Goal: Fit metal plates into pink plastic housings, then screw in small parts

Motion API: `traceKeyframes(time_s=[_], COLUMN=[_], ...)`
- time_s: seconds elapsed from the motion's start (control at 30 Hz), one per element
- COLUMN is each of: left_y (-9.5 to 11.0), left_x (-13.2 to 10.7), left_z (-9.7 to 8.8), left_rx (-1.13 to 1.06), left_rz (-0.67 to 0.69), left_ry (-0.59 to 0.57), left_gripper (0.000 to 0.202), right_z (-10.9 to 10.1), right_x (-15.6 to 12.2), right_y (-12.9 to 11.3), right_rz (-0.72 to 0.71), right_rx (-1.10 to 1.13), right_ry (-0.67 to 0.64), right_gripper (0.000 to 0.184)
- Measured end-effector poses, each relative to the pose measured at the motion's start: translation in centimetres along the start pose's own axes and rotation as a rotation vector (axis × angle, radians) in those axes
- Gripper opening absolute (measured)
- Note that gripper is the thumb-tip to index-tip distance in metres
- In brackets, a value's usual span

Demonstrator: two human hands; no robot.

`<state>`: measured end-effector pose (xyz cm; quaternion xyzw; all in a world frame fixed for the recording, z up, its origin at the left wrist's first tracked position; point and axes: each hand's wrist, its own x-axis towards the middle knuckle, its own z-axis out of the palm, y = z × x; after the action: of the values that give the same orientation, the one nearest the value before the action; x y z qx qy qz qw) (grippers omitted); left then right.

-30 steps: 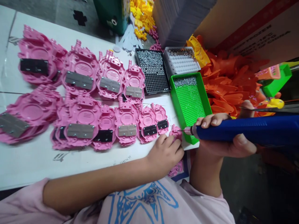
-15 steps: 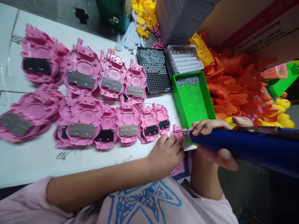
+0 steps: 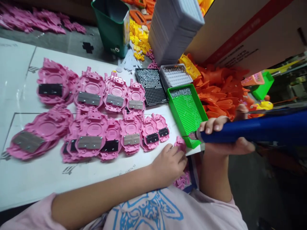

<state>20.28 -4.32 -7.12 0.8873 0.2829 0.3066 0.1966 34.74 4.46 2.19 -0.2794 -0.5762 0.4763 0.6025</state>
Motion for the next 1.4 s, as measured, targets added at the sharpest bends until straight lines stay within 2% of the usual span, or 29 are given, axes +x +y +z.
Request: traceKeyframes(time_s=[0.1,0.17,0.27,0.37,0.43,0.5,0.63,0.87,1.0,1.13,1.2,1.3,1.4], left_y=[0.0,0.1,0.3,0.5,0.6,0.6,0.6,0.5,0.5,0.6,0.6,0.6,0.5], left_x=[-0.2,-0.2,-0.2,-0.1,-0.1,0.0,0.0,-0.2,-0.4,-0.5,-0.4,-0.4,-0.4], left_z=[0.0,0.0,-0.2,-0.2,0.0,0.1,0.2,0.0,0.1,0.2,0.2,0.1,0.2], left_rx=[-0.125,-0.133,-0.017,0.133,0.195,0.219,0.221,0.152,0.099,0.149,0.169,0.176,0.169], left_rz=[0.182,0.195,0.036,-0.13,-0.185,-0.199,-0.171,-0.117,-0.046,-0.114,-0.154,-0.141,-0.115], left_ry=[0.03,0.126,0.232,0.197,0.143,0.089,0.021,0.066,0.078,0.139,0.101,0.047,0.04], left_gripper=[0.034,0.028,0.024,0.034,0.045,0.05,0.046,0.033,0.024,0.025,0.028,0.031,0.031], right_z=[-1.3,-2.1,-3.2,-4.3,-4.7,-4.9,-5.0,-5.4,-5.3,-4.9,-4.8,-4.7,-5.0], right_x=[1.6,2.9,4.5,5.7,6.2,6.6,6.9,6.8,6.7,6.8,6.9,6.9,6.8], right_y=[-0.8,-0.5,1.2,3.0,3.8,4.3,4.6,4.9,4.8,4.9,4.9,4.7,4.2], right_rz=[-0.091,-0.082,-0.006,0.027,0.006,-0.032,-0.042,0.023,0.009,-0.012,-0.02,-0.016,0.08], right_rx=[-0.043,-0.111,-0.231,-0.285,-0.287,-0.276,-0.273,-0.338,-0.323,-0.292,-0.289,-0.296,-0.275], right_ry=[0.103,0.2,0.385,0.496,0.529,0.536,0.508,0.507,0.489,0.49,0.5,0.516,0.514], right_gripper=[0.042,0.032,0.026,0.028,0.026,0.021,0.019,0.026,0.024,0.022,0.02,0.019,0.027])
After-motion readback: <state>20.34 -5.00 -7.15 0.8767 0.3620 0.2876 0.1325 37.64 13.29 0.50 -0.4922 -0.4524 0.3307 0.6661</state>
